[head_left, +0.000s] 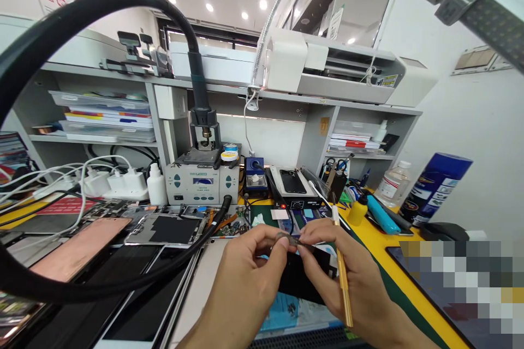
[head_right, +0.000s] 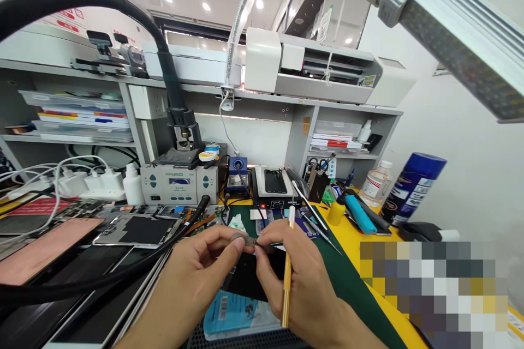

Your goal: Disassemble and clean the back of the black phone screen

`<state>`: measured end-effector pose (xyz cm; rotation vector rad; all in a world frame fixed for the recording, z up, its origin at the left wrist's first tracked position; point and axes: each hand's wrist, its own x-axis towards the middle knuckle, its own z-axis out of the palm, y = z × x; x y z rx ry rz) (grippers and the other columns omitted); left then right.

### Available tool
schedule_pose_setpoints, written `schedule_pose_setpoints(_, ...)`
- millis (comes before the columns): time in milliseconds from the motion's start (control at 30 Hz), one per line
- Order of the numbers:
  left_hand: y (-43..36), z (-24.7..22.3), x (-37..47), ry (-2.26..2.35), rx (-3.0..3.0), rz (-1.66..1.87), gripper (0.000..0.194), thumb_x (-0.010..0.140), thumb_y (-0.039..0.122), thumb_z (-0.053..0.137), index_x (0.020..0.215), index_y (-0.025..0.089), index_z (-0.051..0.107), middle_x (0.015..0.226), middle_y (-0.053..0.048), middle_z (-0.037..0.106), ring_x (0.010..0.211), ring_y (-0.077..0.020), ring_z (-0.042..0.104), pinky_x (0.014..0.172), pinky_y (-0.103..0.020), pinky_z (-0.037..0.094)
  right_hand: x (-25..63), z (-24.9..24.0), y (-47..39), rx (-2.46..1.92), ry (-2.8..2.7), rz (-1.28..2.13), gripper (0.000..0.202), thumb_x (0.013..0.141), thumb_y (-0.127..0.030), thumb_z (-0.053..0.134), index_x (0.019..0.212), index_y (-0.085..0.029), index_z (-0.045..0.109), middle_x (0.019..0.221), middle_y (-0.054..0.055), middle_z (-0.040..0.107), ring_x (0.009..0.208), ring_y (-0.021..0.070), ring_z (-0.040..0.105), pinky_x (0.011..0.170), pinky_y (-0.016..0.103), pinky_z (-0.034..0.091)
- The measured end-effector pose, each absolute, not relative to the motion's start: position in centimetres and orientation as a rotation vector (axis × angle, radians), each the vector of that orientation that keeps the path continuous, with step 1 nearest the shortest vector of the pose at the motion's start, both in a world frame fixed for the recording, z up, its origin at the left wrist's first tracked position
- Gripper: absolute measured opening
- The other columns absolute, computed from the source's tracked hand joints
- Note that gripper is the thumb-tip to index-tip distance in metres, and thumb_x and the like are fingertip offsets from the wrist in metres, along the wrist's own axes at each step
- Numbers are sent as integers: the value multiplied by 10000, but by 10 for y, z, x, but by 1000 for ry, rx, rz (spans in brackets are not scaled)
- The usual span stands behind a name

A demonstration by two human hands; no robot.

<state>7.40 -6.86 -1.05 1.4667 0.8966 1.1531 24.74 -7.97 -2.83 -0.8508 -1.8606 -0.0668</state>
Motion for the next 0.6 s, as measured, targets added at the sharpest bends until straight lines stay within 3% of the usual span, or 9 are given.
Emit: schedule_pose_setpoints(600,-76,-10,77,959,1519,1195,202,866,350,624,895,194,751,904,-61,794,786,-198,707,646,-238,522,245,-24,-84,-925,-1836,-59,187,864,-54,602,947,-219,573,862,26,647,810,170,666,738,279,538)
